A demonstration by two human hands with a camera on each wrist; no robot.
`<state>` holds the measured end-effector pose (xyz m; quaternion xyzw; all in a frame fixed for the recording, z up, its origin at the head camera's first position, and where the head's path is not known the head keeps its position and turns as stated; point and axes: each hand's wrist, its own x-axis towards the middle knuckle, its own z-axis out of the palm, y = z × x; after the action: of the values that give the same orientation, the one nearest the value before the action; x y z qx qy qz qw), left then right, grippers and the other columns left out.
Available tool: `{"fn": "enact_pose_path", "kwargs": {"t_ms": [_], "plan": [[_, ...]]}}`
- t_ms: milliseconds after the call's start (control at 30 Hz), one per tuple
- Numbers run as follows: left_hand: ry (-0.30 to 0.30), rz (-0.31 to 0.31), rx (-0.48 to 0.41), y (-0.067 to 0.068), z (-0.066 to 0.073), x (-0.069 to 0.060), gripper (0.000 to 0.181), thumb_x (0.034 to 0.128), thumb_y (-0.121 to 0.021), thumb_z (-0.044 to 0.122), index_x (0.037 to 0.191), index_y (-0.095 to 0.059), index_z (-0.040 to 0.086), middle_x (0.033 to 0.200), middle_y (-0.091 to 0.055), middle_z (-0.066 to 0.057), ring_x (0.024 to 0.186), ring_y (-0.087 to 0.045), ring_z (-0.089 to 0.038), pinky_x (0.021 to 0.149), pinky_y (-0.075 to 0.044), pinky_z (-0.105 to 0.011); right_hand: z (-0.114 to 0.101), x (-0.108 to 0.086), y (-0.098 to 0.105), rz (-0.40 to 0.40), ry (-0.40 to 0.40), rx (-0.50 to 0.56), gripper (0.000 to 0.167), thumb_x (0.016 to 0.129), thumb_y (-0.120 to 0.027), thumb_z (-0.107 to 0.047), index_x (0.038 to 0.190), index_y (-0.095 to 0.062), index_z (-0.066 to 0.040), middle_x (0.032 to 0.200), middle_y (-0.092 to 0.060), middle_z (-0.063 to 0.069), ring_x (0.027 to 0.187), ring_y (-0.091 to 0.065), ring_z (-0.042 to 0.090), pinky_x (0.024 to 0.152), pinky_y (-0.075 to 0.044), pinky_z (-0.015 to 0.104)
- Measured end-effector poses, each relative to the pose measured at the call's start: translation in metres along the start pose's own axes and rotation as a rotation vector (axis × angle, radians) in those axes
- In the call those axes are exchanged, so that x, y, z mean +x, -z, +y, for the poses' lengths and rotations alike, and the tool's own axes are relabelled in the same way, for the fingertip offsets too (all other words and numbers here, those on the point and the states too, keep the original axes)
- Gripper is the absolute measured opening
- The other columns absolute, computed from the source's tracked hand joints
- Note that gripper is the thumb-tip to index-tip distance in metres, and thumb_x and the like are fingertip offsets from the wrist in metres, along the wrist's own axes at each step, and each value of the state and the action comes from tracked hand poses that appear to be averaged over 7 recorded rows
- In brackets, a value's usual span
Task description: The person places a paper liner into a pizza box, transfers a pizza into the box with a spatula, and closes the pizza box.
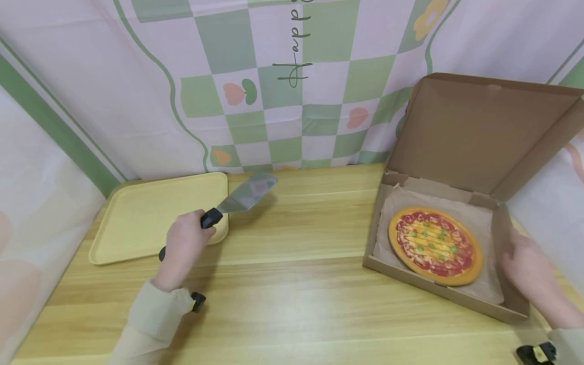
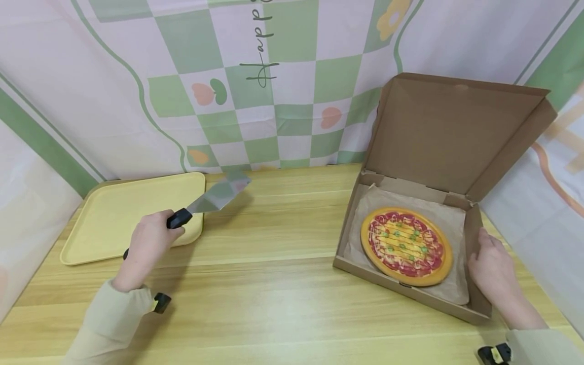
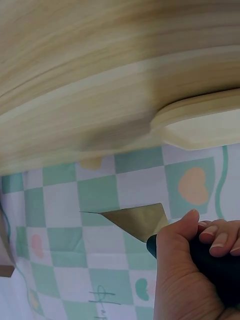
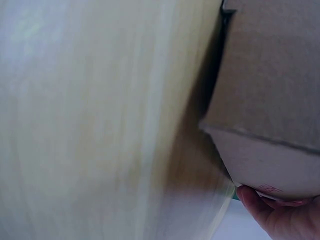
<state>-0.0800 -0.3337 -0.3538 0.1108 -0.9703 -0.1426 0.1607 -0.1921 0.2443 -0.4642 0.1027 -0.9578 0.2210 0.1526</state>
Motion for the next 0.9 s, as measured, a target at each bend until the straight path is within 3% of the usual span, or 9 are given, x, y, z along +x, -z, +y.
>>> {"fn": "enact_pose_path", "kwargs": {"t_ms": [500,900], "plan": [[0.061,-0.011,-0.011,0.010,-0.021,-0.006,0.015,0.0796,-0.064,0.014,0.075,-0.057,0.002,0.067,-0.057,-0.012,0.055,-0.049,-0.023,0.046,-0.034,-0.030,0.000,0.000,0.001,-0.035,-0.020,-0.012,0.049,0.075,-0.040,0.007,0.118,-0.028,0.027,0.096,-0.038,0.045,0.086,-0.038,0.060,0.069,-0.033,0.063],[0.116,-0.027,-0.027,0.020,-0.038,-0.012,0.016,0.0814,-0.062,0.015,0.082,-0.058,-0.001,0.070,-0.057,-0.014,0.056,-0.049,-0.024,0.047,-0.034,-0.030,-0.005,0.000,0.003,-0.005,-0.004,-0.011,0.046,0.073,-0.042,0.010,0.115,-0.031,0.026,0.094,-0.038,0.046,0.084,-0.038,0.060,0.069,-0.032,0.063]]}}
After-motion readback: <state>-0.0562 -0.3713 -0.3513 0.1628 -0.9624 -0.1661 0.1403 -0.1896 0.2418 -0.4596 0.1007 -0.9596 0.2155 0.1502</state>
